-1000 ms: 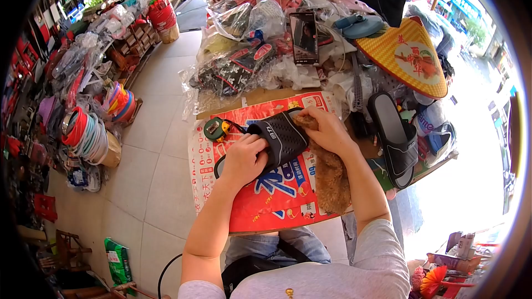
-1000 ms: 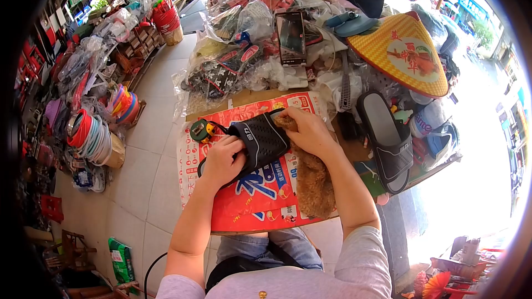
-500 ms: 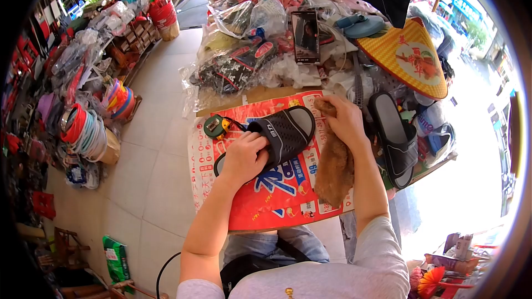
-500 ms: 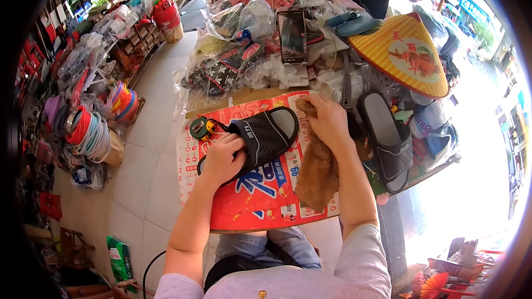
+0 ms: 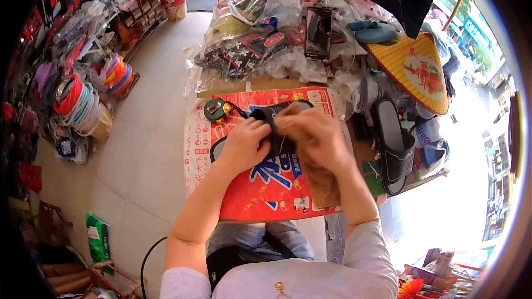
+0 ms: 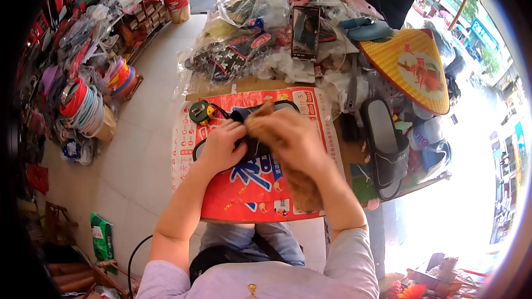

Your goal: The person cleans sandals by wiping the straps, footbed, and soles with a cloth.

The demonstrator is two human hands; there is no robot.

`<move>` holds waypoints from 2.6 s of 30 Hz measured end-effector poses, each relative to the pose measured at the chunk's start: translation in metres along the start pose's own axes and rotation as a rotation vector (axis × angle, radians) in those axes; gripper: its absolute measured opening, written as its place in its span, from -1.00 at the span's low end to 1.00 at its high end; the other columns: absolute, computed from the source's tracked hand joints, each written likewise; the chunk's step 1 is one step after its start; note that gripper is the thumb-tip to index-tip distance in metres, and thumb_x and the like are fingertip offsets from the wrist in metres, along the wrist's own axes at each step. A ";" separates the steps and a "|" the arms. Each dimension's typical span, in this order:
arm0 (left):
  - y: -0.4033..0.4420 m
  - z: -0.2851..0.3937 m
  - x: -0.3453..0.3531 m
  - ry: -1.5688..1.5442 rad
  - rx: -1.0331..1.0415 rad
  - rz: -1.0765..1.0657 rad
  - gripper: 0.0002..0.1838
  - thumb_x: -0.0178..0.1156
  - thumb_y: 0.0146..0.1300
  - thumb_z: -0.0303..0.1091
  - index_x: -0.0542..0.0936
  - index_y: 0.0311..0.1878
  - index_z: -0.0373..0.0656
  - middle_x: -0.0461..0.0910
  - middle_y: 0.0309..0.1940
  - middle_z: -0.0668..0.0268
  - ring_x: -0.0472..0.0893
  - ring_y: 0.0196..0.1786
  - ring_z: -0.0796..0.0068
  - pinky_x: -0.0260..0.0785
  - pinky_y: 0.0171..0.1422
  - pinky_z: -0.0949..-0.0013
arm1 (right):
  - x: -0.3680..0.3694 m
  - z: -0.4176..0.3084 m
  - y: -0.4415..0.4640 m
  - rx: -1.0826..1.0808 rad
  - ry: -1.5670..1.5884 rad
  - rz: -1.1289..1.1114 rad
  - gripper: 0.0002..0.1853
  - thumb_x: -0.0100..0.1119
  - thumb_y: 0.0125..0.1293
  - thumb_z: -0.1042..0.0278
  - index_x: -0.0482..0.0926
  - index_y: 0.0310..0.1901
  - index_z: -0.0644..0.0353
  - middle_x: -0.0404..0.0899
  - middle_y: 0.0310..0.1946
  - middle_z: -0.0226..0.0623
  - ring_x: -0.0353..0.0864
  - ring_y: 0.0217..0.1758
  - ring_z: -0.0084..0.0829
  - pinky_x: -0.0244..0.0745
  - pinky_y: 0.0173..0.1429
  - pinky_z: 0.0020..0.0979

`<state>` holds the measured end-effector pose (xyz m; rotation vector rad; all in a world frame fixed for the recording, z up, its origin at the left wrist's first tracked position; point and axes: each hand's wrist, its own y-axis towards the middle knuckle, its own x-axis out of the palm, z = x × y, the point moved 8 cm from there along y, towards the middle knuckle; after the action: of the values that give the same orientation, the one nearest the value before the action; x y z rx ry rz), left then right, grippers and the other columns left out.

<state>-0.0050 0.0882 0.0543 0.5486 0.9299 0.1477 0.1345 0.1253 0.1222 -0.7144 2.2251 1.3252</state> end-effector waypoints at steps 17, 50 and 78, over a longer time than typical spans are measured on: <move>-0.004 0.003 0.013 0.016 0.153 -0.056 -0.70 0.16 0.14 -0.39 0.52 -0.07 -0.29 0.57 -0.02 0.07 0.47 0.18 0.05 0.29 0.32 0.09 | 0.014 0.047 -0.008 0.225 -0.228 -0.144 -0.55 0.16 -0.02 0.66 0.62 -0.04 0.05 0.57 -0.16 -0.24 0.61 -0.10 -0.06 0.54 -0.08 -0.20; -0.009 -0.006 0.014 -0.054 0.139 -0.015 -0.69 0.18 0.14 -0.42 0.52 -0.03 -0.29 0.55 0.05 -0.02 0.47 0.21 0.00 0.27 0.35 0.09 | 0.031 -0.028 -0.042 -0.027 -0.317 -0.061 -0.41 0.26 -0.17 0.68 0.63 0.01 0.02 0.53 -0.18 -0.25 0.63 -0.20 -0.14 0.56 -0.16 -0.23; -0.005 -0.001 0.012 -0.066 0.143 -0.024 -0.76 0.18 0.17 -0.41 0.54 -0.10 -0.30 0.59 -0.03 0.00 0.50 0.17 0.03 0.27 0.33 0.11 | 0.014 0.001 -0.056 -0.131 -0.408 -0.184 -0.66 0.34 -0.19 0.47 0.62 -0.25 0.06 0.54 -0.16 -0.26 0.61 -0.12 -0.21 0.52 -0.15 -0.30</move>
<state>0.0009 0.0887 0.0427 0.6702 0.8863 0.0415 0.1593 0.1010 0.0765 -0.6121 1.7243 1.3900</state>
